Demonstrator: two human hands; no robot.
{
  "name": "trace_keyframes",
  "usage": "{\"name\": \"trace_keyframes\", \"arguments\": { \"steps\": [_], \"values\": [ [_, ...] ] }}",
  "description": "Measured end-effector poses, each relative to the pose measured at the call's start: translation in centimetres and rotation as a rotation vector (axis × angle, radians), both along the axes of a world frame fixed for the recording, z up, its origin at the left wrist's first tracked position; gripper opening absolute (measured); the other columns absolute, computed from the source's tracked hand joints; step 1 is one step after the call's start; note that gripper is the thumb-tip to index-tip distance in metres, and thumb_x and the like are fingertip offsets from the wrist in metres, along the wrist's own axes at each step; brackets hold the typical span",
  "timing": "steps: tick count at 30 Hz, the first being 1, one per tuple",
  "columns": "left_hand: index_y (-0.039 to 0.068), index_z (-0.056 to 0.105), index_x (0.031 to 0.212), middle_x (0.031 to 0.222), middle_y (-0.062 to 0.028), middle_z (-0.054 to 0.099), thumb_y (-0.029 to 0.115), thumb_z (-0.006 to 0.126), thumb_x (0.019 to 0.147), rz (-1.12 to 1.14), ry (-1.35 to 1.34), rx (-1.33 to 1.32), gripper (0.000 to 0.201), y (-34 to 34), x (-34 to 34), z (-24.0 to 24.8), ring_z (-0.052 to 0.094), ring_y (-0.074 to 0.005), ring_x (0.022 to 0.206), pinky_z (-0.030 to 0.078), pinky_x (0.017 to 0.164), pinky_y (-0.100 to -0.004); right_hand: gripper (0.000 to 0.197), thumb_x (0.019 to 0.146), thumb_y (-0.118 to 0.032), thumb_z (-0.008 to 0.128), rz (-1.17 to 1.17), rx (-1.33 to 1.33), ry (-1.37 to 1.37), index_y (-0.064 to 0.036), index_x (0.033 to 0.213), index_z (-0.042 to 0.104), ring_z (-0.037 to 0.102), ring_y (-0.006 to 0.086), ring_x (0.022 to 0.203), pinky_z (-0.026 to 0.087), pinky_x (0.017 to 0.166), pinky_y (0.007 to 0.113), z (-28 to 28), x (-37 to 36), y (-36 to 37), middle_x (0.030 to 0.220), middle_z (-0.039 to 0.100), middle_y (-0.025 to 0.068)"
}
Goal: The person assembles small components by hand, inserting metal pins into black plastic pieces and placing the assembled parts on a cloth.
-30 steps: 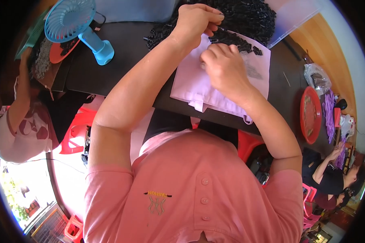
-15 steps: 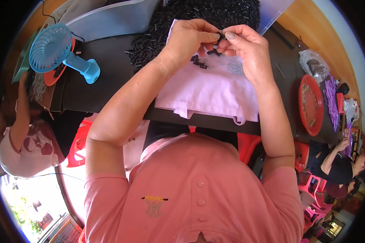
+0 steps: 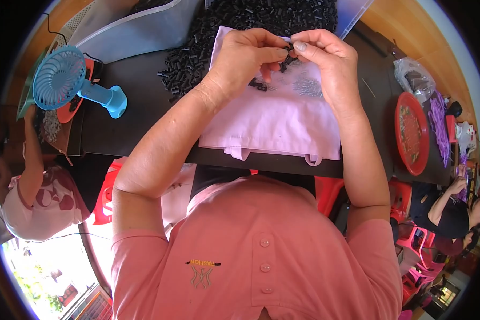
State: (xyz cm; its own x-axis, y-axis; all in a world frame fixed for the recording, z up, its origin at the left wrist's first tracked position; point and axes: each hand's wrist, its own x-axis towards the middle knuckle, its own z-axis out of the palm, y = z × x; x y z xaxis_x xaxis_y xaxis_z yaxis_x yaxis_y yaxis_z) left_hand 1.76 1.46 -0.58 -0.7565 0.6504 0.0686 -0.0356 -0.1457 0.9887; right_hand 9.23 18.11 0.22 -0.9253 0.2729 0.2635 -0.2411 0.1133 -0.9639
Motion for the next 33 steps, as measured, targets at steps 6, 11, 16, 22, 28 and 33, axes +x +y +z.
{"name": "trace_keyframes", "arguments": {
  "steps": [6, 11, 16, 22, 28, 33],
  "values": [
    [-0.005, 0.067, 0.099, 0.077, -0.0072, 0.065, 0.006, 0.067, 0.088, -0.001, 0.05, -0.031, 0.015, 0.1, 0.18, 0.16, 0.06, -0.0112, 0.063, 0.05, 0.054, -0.0247, 0.013, 0.086, -0.004, 0.067, 0.01, 0.045, 0.011, -0.0008, 0.097, 0.071, 0.063, 0.009, 0.08, 0.049, 0.076, 0.023, -0.07, 0.11, 0.07, 0.087, 0.069, 0.0034],
    [-0.004, 0.067, 0.098, 0.077, -0.006, 0.065, 0.006, 0.068, 0.087, 0.003, 0.099, -0.067, 0.014, 0.05, 0.27, 0.06, 0.06, -0.0104, 0.064, 0.05, 0.054, -0.0245, 0.013, 0.085, 0.001, 0.066, 0.011, 0.101, 0.024, 0.0004, 0.098, 0.07, 0.063, 0.0082, 0.082, 0.05, 0.076, 0.022, 0.34, 0.31, -0.32, 0.087, 0.069, 0.0036],
    [-0.003, 0.067, 0.097, 0.076, -0.0053, 0.064, 0.006, 0.068, 0.087, 0.009, 0.135, -0.079, 0.014, 0.01, 0.35, 0.16, 0.06, -0.0096, 0.063, 0.05, 0.054, -0.024, 0.015, 0.085, 0.003, 0.066, -0.006, 0.168, 0.03, 0.0012, 0.099, 0.069, 0.064, 0.0084, 0.082, 0.051, 0.076, 0.022, 0.59, 0.5, -0.67, 0.087, 0.069, 0.0041],
    [-0.003, 0.068, 0.095, 0.075, -0.0056, 0.064, 0.006, 0.067, 0.087, 0.036, 0.129, -0.072, 0.012, -0.09, 0.35, 0.44, 0.059, -0.0099, 0.062, 0.049, 0.054, -0.0242, 0.015, 0.085, 0.0, 0.067, 0.008, 0.131, -0.01, 0.0007, 0.1, 0.069, 0.064, 0.0084, 0.082, 0.051, 0.076, 0.022, 0.31, 0.26, -0.34, 0.088, 0.069, 0.0042],
    [-0.004, 0.068, 0.095, 0.075, -0.0064, 0.065, 0.005, 0.067, 0.086, 0.059, 0.12, -0.067, 0.013, -0.08, 0.54, 0.6, 0.059, -0.01, 0.062, 0.049, 0.053, -0.0238, 0.014, 0.088, -0.005, 0.065, 0.015, 0.059, -0.014, 0.0009, 0.099, 0.07, 0.063, 0.0097, 0.08, 0.051, 0.075, 0.024, 0.01, 0.09, -0.34, 0.087, 0.069, 0.0044],
    [0.0, 0.068, 0.093, 0.077, -0.0034, 0.066, 0.007, 0.072, 0.083, 0.039, 0.104, -0.042, 0.013, -0.26, 0.19, 0.34, 0.059, -0.0078, 0.065, 0.05, 0.052, -0.0234, 0.014, 0.089, -0.008, 0.065, 0.036, 0.086, -0.099, -0.0001, 0.099, 0.07, 0.063, 0.0103, 0.079, 0.051, 0.073, 0.024, 0.32, 0.15, -0.26, 0.086, 0.069, 0.0044]
  ]
}}
